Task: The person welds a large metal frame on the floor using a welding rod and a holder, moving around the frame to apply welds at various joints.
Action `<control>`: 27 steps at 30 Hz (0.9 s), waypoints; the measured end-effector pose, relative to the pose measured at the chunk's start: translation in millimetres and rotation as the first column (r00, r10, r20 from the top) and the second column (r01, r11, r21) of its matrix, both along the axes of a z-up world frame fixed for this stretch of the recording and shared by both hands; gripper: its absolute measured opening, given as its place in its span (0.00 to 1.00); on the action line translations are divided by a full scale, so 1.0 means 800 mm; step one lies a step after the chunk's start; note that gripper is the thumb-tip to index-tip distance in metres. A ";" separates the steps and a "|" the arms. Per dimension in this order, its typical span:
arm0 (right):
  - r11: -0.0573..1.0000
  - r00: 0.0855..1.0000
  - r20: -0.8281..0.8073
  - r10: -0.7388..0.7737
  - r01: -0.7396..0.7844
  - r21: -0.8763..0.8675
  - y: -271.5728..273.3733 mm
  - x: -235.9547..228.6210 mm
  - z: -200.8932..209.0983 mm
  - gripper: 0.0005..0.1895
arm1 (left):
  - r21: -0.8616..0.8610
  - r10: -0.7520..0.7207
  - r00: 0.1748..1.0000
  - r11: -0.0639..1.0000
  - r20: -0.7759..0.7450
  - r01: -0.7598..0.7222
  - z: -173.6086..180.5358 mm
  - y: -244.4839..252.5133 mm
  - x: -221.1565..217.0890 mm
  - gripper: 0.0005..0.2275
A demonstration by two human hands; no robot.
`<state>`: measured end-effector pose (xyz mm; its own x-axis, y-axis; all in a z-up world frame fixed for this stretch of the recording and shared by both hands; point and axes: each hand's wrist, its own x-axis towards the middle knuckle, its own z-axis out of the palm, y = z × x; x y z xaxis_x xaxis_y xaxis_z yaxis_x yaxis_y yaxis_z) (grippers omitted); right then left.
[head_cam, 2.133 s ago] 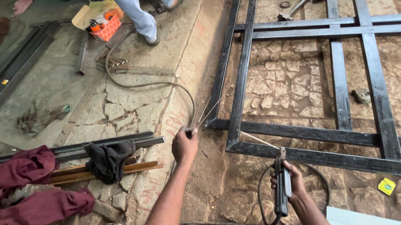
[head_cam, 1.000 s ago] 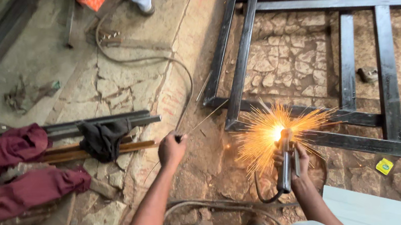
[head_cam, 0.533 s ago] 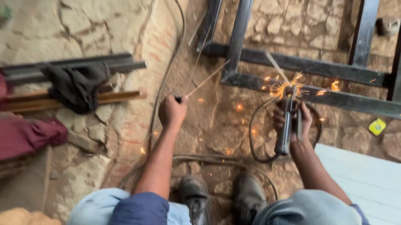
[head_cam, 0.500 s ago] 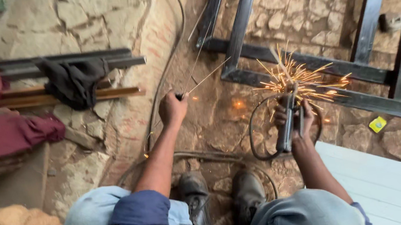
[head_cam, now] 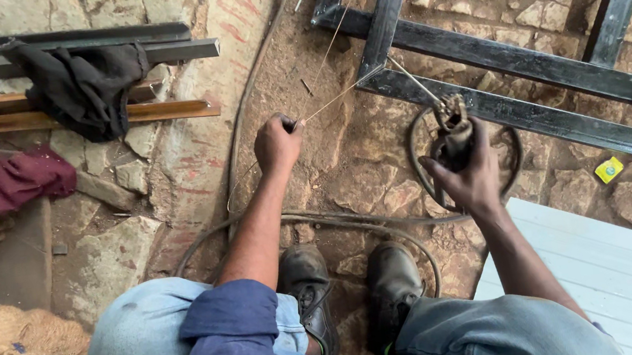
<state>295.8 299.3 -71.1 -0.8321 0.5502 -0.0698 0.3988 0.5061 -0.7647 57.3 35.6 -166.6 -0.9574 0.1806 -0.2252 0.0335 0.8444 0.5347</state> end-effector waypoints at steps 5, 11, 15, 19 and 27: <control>0.997 0.991 0.125 0.041 -0.048 0.059 0.003 -0.027 -0.010 0.51 | 0.013 -0.029 1.000 1.000 0.012 0.029 -0.004 0.002 -0.003 0.12; 0.995 0.984 0.166 0.062 -0.074 0.068 -0.001 -0.032 -0.009 0.49 | 0.025 -0.042 0.998 0.999 -0.049 0.043 -0.002 0.003 -0.007 0.13; 0.906 0.974 0.119 0.192 -0.222 0.360 -0.004 -0.020 -0.017 0.41 | 0.002 -0.026 1.000 1.000 -0.004 0.026 -0.006 0.003 -0.009 0.13; 0.903 0.957 0.245 0.157 -0.239 0.357 -0.010 -0.010 -0.030 0.38 | -0.010 -0.043 0.998 0.999 -0.040 0.043 -0.023 0.001 -0.012 0.10; 0.962 0.989 0.095 0.113 -0.133 0.240 -0.023 -0.013 -0.011 0.48 | 0.064 -0.069 0.997 0.995 -0.043 0.072 -0.020 -0.002 -0.015 0.11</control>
